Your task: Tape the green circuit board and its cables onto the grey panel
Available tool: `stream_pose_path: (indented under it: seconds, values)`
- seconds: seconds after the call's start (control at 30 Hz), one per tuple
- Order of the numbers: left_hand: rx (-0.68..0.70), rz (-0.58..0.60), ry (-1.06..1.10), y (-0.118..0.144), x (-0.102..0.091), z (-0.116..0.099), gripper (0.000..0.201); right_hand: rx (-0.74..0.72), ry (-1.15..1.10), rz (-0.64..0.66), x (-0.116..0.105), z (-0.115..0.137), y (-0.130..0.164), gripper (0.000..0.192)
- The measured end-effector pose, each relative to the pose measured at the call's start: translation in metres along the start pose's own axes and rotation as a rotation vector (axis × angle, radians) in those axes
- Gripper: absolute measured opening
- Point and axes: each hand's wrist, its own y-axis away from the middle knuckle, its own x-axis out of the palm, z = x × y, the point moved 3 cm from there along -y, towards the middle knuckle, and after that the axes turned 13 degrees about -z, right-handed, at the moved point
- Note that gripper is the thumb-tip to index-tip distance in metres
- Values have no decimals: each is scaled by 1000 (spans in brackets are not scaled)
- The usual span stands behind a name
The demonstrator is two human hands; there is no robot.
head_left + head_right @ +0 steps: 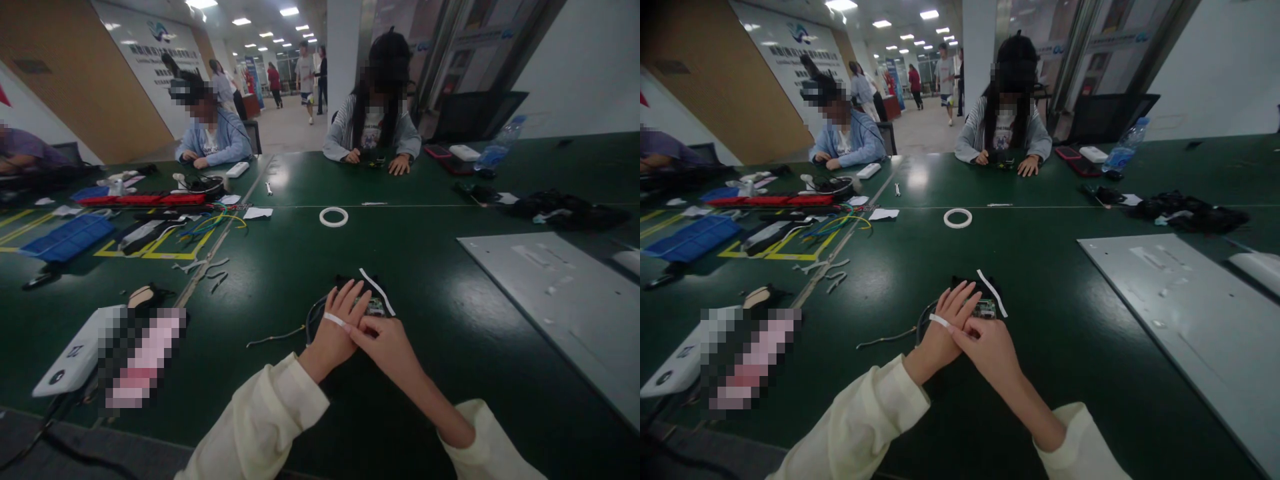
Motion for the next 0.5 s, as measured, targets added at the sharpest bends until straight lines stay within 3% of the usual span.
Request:
stream_pose_path:
  seconds: [0.17,0.27,0.37,0.5]
  values:
    - [15,25,21,-1,0,-1,54,45,17,91,-6,-5,-2,46]
    - [31,25,34,-1,-1,-2,51,110,-55,95,-25,-14,-8,45]
    - [21,34,8,-1,-2,-4,48,208,-130,-100,-69,-41,-18,40]
    - [47,49,-40,-1,-2,-5,43,342,-3,-516,-155,-111,-24,46]
